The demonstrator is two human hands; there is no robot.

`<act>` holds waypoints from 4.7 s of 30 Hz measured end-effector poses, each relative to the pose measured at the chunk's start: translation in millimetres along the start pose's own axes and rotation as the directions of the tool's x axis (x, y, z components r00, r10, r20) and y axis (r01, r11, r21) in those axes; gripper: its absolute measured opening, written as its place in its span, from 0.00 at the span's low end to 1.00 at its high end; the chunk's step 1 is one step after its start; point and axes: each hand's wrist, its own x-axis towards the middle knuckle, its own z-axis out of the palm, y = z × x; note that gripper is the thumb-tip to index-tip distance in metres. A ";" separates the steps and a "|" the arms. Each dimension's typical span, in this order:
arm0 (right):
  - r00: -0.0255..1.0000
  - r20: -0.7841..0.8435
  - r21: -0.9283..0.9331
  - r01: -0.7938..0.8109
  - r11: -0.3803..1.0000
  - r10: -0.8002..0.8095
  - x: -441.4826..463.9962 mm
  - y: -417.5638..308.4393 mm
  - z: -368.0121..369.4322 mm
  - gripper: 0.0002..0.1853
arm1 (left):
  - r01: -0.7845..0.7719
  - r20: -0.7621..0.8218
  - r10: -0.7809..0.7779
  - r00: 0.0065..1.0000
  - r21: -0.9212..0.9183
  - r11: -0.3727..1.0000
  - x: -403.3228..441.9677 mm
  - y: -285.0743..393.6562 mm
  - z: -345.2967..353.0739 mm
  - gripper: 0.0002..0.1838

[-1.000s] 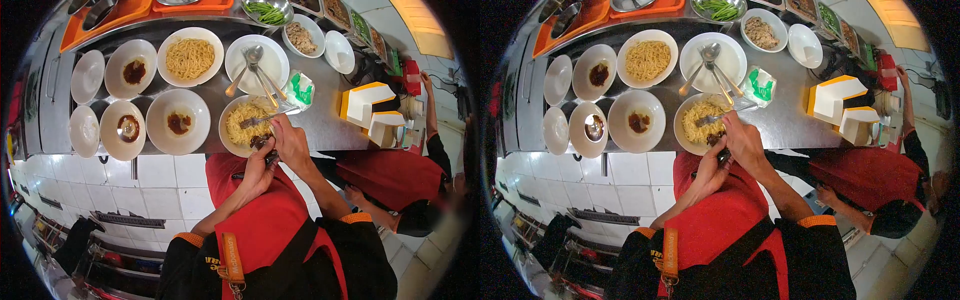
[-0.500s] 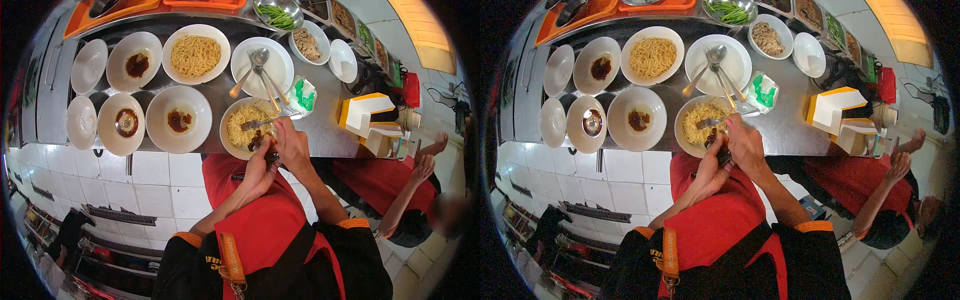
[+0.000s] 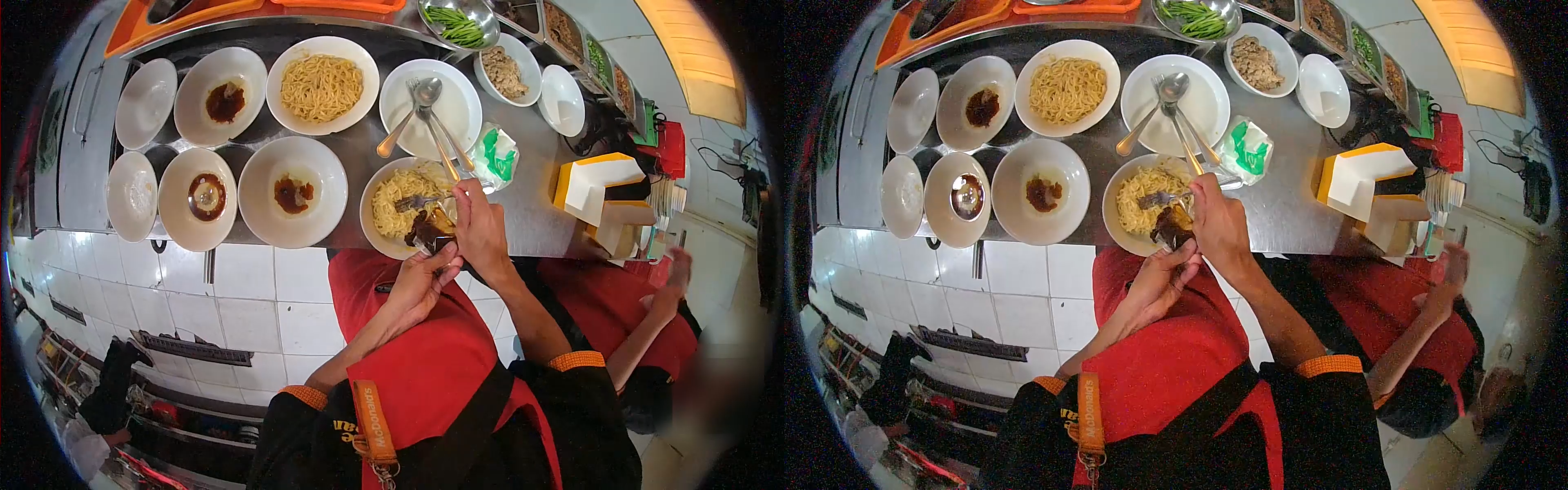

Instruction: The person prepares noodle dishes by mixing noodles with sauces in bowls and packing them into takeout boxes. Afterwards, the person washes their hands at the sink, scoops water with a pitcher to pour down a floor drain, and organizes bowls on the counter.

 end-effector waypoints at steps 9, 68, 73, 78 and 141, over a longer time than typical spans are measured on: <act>1.000 0.017 0.066 -0.024 0.998 0.023 -2.4 -1.8 -0.5 0.04 | -0.048 0.029 0.053 0.998 -0.157 0.986 -7.0 5.3 13.2 0.09; 0.976 -0.104 -0.048 0.187 0.981 -0.191 -17.2 -8.4 10.4 0.06 | -0.092 -0.110 0.088 0.990 -0.027 0.995 12.5 -7.1 11.6 0.15; 0.983 -0.126 -0.034 0.127 0.991 -0.130 -14.7 -14.3 2.6 0.05 | -0.049 -0.046 0.042 0.998 -0.159 0.986 13.5 -8.3 13.6 0.13; 0.976 -0.177 -0.078 0.116 0.990 -0.128 -12.5 -6.7 -1.1 0.04 | 0.011 0.070 0.001 0.998 -0.182 0.983 16.2 -4.9 18.9 0.08; 0.960 -0.275 -0.018 0.044 0.999 -0.047 41.2 -4.7 -12.4 0.08 | -0.725 0.520 0.676 0.522 0.688 0.030 -49.5 51.0 -6.6 0.06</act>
